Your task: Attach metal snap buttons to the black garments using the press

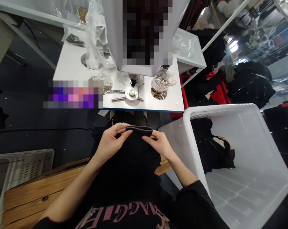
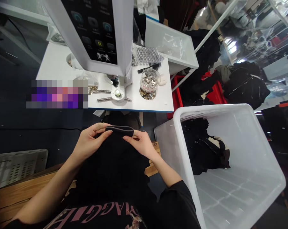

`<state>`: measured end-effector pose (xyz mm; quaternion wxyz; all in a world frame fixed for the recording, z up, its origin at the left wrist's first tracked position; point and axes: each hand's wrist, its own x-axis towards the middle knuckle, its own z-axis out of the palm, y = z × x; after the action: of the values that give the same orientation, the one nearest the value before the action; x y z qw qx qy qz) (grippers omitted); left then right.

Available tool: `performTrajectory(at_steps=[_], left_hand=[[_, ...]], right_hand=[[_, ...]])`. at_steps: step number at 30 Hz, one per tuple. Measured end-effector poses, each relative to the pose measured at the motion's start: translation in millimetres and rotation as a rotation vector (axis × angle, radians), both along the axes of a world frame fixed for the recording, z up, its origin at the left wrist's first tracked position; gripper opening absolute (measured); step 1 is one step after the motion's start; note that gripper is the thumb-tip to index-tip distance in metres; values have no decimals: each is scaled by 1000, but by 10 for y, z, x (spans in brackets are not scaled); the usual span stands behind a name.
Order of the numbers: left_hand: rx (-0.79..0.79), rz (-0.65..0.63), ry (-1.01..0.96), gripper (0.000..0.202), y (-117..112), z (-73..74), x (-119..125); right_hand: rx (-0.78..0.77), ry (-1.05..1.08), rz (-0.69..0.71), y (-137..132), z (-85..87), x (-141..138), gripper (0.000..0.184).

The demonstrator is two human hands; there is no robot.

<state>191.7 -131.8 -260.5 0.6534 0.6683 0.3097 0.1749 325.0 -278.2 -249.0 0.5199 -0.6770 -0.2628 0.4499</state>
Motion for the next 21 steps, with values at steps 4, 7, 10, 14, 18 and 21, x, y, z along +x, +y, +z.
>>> performTrajectory(at_steps=[4, 7, 10, 14, 18, 21], left_hand=[[20, -14, 18, 30, -8, -81, -11], [43, -41, 37, 30, -13, -124, -7], [30, -52, 39, 31, -22, -144, 6], [-36, 8, 13, 36, -6, -164, 6], [-268, 100, -7, 44, 71, -235, -51], [-505, 172, -52, 50, 116, -338, -105]], right_hand=[[-49, -52, -12, -53, -73, 22, 37], [-39, -111, -66, -52, -98, 32, 35], [-55, -220, -126, -31, -67, 8, 35], [15, -309, -71, 9, -81, 208, 38], [5, -832, -426, 15, -337, 943, 35], [-210, -1174, -610, -16, -605, 1521, 39]])
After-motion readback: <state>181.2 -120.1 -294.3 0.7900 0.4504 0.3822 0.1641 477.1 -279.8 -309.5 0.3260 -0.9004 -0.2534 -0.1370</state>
